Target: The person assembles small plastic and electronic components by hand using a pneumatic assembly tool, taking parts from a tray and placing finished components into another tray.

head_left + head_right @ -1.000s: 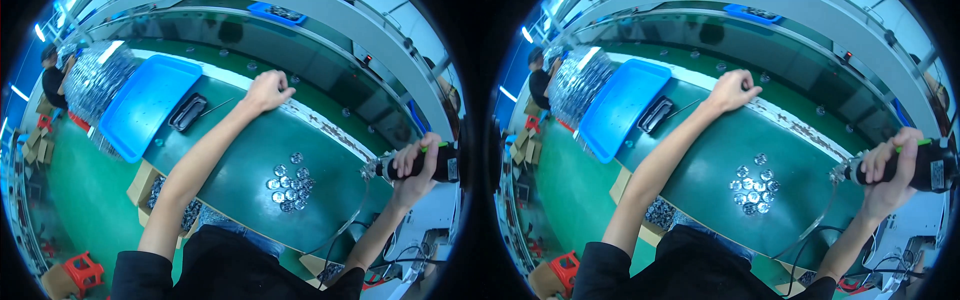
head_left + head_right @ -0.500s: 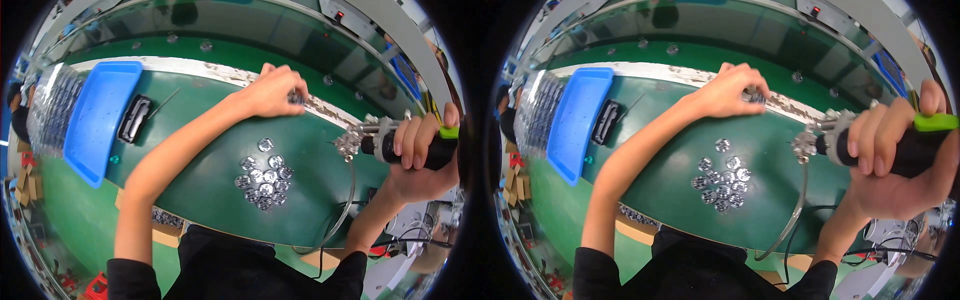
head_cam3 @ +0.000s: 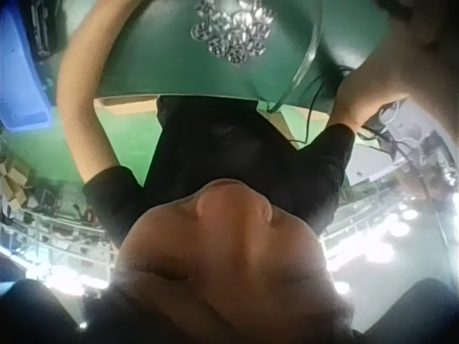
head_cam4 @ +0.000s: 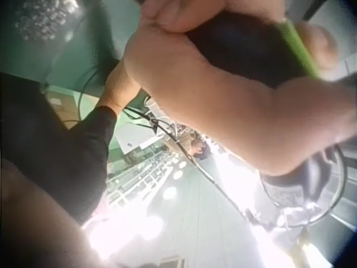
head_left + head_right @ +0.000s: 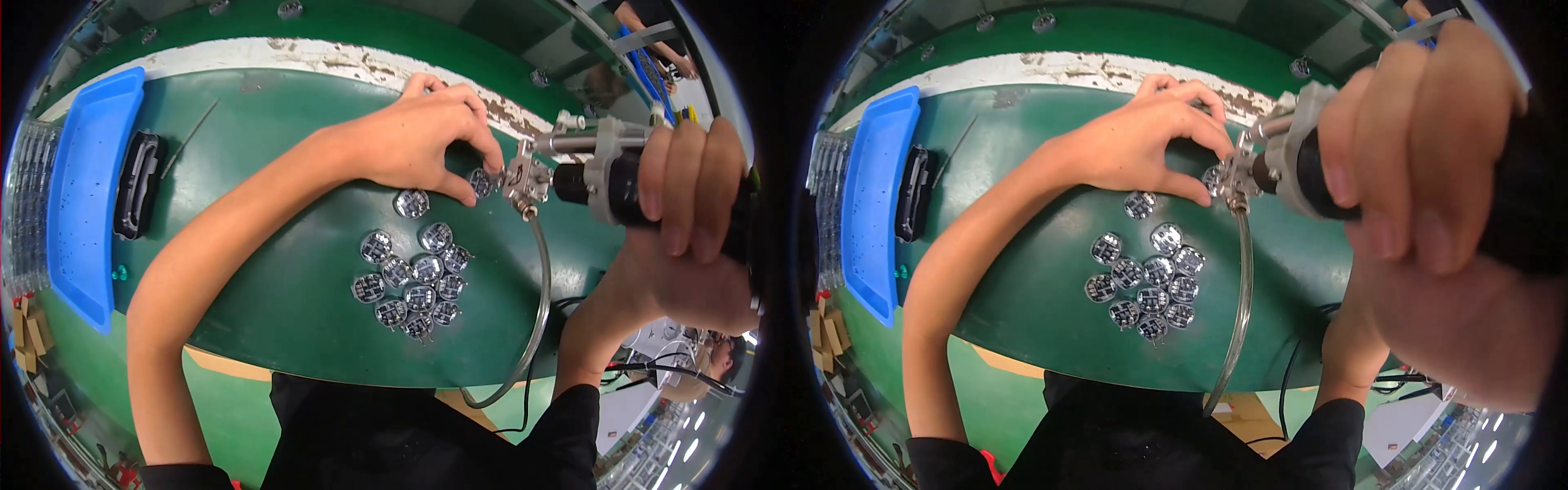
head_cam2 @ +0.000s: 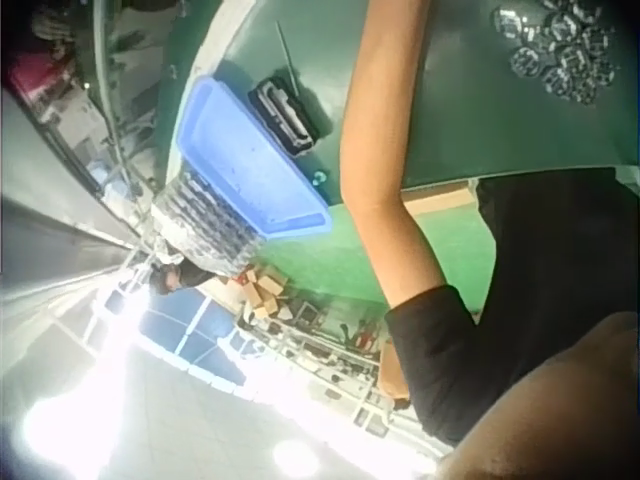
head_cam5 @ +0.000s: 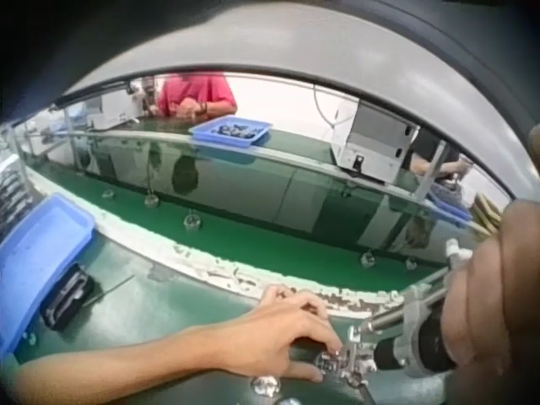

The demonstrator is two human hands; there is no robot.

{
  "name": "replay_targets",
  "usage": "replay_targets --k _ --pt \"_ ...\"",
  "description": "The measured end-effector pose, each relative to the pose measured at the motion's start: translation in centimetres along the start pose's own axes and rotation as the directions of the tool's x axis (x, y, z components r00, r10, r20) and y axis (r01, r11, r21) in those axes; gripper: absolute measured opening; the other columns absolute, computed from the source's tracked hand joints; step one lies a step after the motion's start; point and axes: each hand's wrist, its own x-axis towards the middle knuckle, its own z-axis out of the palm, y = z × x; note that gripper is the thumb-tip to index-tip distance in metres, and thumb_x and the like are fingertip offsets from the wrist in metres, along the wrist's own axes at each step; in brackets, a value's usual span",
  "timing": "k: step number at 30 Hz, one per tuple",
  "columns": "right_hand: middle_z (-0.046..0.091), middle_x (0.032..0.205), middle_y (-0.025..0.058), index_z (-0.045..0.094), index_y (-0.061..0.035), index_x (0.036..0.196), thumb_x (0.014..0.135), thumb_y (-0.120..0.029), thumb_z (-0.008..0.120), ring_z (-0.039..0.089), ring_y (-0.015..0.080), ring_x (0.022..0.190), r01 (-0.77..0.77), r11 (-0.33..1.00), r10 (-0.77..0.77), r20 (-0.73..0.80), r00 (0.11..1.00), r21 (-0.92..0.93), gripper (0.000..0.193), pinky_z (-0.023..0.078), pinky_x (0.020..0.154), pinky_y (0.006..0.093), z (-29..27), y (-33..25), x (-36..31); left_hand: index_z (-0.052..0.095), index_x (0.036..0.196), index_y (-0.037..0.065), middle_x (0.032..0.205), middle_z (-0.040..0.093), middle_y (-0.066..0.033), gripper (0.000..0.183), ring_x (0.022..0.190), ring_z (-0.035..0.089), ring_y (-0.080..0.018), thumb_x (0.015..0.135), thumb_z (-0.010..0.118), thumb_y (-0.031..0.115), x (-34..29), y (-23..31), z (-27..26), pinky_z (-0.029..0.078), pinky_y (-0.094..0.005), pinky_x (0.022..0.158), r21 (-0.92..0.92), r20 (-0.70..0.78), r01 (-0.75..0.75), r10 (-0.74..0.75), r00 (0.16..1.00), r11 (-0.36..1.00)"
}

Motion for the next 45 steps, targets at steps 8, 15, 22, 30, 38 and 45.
replay_targets --k 8,15,22,30,38,45 --pt "0.044 0.062 -0.0059 0.052 -0.0088 0.102 0.097 -0.035 0.055 0.047 0.0072 0.057 -0.019 1.0 0.019 -0.001 1.0 -0.018 0.027 0.041 0.063 0.0253 0.2 1.3 0.3 0.073 0.103 0.008 0.107 0.061 -0.0031 0.04 0.114 0.053 -0.0178 0.071 0.09 0.024 0.1 0.1 0.3 0.024 -0.0393 0.108 0.01 -0.011 0.048 -0.048 0.999 0.999" --pt "0.045 0.063 -0.0063 0.055 -0.0106 0.097 0.095 -0.032 0.056 0.047 0.0071 0.06 0.013 1.0 -0.013 0.009 1.0 -0.02 0.022 0.04 0.064 0.0258 -0.7 1.8 0.1 0.073 0.103 0.007 0.105 0.06 -0.0036 0.04 0.113 0.053 -0.0184 0.071 0.09 0.024 0.0 -0.2 0.7 0.024 -0.0393 0.108 -0.003 -0.04 0.02 -0.02 0.999 1.0" --pt "0.045 0.065 -0.0068 0.057 -0.0124 0.093 0.094 -0.029 0.057 0.047 0.0069 0.062 0.047 0.999 -0.047 0.024 0.999 -0.022 0.017 0.039 0.066 0.0263 -2.6 0.7 -0.3 0.073 0.103 0.006 0.111 0.065 -0.0041 0.042 0.121 0.052 -0.0218 0.07 0.09 0.025 0.2 0.1 0.4 0.029 -0.0431 0.109 0.01 -0.046 0.014 -0.013 0.999 1.0" --pt "0.056 0.074 -0.006 0.066 -0.0165 0.083 0.079 -0.003 0.075 0.047 0.0081 0.062 0.406 0.711 -0.015 0.565 0.825 -0.574 0.017 0.038 0.065 0.0249 -9.1 -5.4 -0.1 0.073 0.1 0.012 0.113 0.066 -0.0004 0.037 0.127 0.049 -0.0252 0.072 0.089 0.03 -0.8 -0.5 -0.3 0.03 -0.0441 0.11 0.058 -0.028 0.013 -0.012 1.0 0.998" --pt "0.059 0.071 -0.0041 0.06 -0.0135 0.084 0.093 -0.011 0.071 0.059 0.0044 0.071 0.025 0.985 -0.012 0.073 0.997 -0.172 0.015 0.042 0.071 0.0217 -0.8 -1.7 -1.8 0.069 0.097 0.014 0.113 0.065 -0.0047 0.036 0.128 0.049 -0.0255 0.072 0.089 0.03 -0.3 -0.7 0.1 0.03 -0.0432 0.111 0.063 -0.04 0.015 -0.013 0.999 0.998" --pt "0.057 0.072 -0.0034 0.058 -0.0123 0.082 0.092 -0.032 0.072 0.056 0.0043 0.068 0.04 0.983 0.037 0.408 0.912 -0.177 0.027 0.041 0.07 0.0232 -7.0 -3.6 0.2 0.068 0.097 0.013 0.113 0.065 -0.0037 0.036 0.127 0.05 -0.0248 0.072 0.089 0.029 -0.3 -0.9 0.2 0.03 -0.0426 0.111 0.069 -0.041 0.023 -0.02 0.999 0.997"
